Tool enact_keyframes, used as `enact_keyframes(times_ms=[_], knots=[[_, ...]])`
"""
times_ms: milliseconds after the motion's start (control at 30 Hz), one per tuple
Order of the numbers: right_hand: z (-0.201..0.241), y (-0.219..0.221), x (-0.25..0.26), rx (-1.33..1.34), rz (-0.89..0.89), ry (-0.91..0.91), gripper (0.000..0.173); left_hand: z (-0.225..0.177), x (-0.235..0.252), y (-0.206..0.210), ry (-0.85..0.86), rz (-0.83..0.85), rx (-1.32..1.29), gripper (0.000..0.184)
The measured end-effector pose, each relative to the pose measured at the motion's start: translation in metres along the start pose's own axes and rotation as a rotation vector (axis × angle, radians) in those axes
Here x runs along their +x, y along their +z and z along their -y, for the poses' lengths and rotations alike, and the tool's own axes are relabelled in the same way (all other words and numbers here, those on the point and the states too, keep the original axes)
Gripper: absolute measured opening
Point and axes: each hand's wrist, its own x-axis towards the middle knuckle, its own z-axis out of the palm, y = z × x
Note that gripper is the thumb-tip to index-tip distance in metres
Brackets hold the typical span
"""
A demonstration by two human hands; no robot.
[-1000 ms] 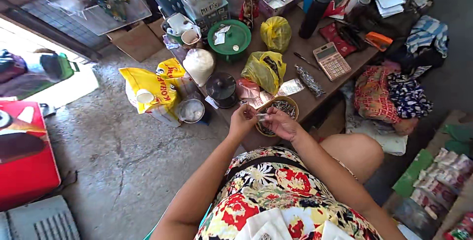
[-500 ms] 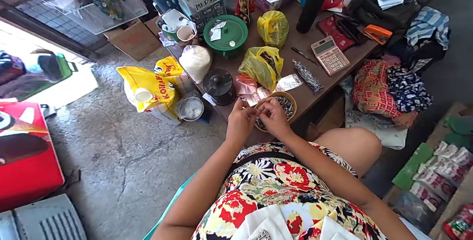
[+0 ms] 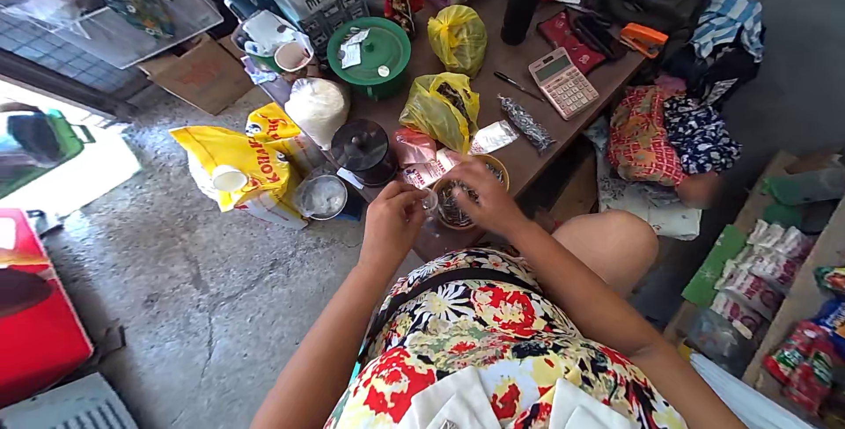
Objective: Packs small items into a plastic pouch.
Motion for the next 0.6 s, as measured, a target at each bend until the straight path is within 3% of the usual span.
enact_keyframes(times_ms=[100,167,233,267,433,467,567,600], knots=[[-0.039,-0.017,0.008,-0.19,0.095,0.438,0.031,-0.003,0.0,-0.013,-0.014,0.004,0.011,0.015],[-0.063,-0.013,0.01,-0.306,0.242,0.598,0.051,-0.008,-0.001,-0.02,-0.02,0.002,0.004,0.015],[-0.075,-0.001,0.009,-0.424,0.333,0.588,0.072,-0.011,-0.001,-0.022,-0.02,-0.007,0.001,0.015],[-0.077,0.006,0.009,-0.466,0.358,0.566,0.074,-0.012,-0.001,-0.02,-0.019,-0.008,0.002,0.015],[-0.06,0.016,0.018,-0.423,0.384,0.502,0.032,-0.005,0.004,0.0,-0.005,0.046,-0.005,0.014],[-0.058,0.014,0.018,-0.423,0.392,0.477,0.034,-0.003,0.005,0.003,-0.005,0.051,-0.016,0.014],[-0.065,0.017,0.009,-0.473,0.44,0.429,0.07,-0.001,0.008,0.013,-0.019,0.086,-0.061,0.014],[-0.069,0.019,0.006,-0.481,0.446,0.426,0.074,-0.001,0.01,0.016,-0.025,0.101,-0.073,0.014]])
